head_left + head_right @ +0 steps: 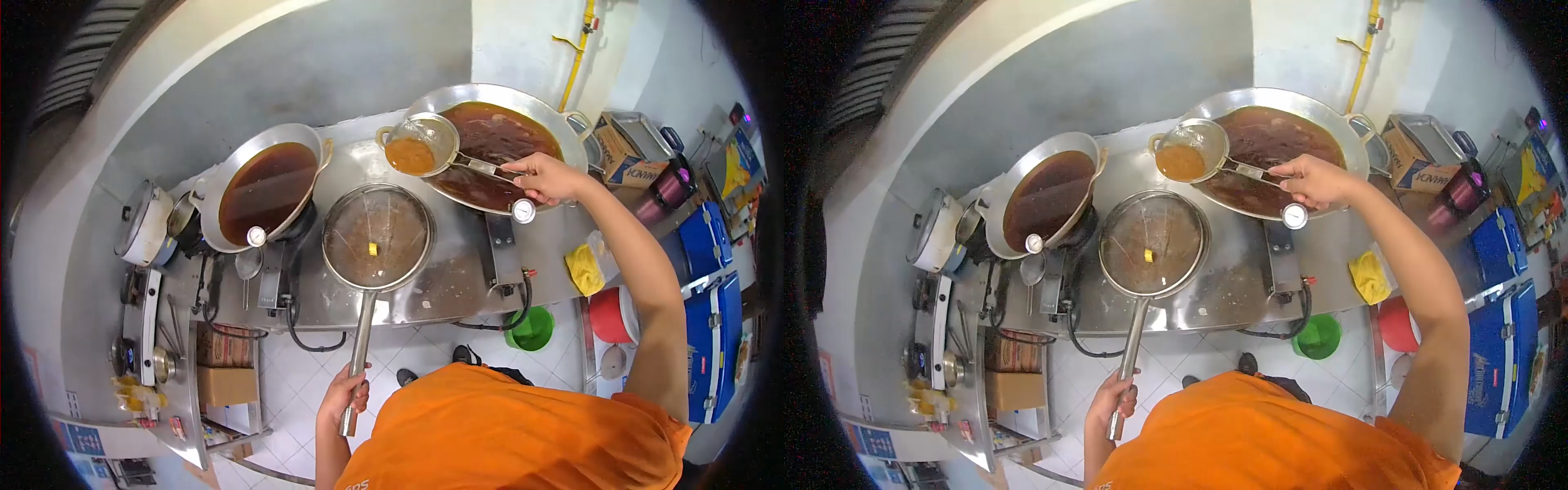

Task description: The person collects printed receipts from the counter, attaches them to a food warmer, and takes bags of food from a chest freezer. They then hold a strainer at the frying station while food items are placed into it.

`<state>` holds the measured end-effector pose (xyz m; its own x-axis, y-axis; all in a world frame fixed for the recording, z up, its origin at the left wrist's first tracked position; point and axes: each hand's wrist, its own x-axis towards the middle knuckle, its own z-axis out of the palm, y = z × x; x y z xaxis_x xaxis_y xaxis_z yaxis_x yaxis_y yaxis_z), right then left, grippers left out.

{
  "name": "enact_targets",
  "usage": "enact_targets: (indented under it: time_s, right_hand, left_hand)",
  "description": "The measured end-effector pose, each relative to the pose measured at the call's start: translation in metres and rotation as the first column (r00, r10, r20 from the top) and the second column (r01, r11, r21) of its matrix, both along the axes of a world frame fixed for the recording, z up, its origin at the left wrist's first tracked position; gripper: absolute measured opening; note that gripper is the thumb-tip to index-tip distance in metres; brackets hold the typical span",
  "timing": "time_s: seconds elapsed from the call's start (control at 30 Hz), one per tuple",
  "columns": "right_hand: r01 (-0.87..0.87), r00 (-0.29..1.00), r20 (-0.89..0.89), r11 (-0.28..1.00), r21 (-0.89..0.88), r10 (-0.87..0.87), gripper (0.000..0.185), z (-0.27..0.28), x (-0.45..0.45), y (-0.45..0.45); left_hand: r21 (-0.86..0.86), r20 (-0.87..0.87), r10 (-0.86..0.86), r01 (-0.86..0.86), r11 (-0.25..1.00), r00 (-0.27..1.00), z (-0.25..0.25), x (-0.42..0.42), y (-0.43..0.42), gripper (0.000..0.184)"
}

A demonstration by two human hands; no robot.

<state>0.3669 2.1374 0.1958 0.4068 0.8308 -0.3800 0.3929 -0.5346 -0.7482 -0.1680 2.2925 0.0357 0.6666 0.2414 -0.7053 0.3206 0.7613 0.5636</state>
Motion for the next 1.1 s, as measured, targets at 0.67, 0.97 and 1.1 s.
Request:
enact_targets:
  time_s: [0.67,0.97,1.1]
  right_hand:
    - [-0.013,0.864,0.5,0.996,-0.083,0.053,0.067,-0.203,-0.183,0.031]
    - [0.015,0.883,0.467,0.997,0.08,-0.051,0.069,-0.182,-0.171,0.01]
    - [0.017,0.83,0.54,0.974,0.227,-0.141,0.07,-0.128,-0.155,-0.003]
  left_hand:
    - [-0.012,0.068,0.123,-0.122,0.992,0.99,0.043,-0.146,-0.008,0.037]
    - [-0.098,0.179,0.15,-0.134,0.986,0.972,0.016,-0.147,0.005,0.035]
    - [-0.095,0.214,0.138,-0.12,0.988,0.967,0.007,-0.138,0.01,0.036]
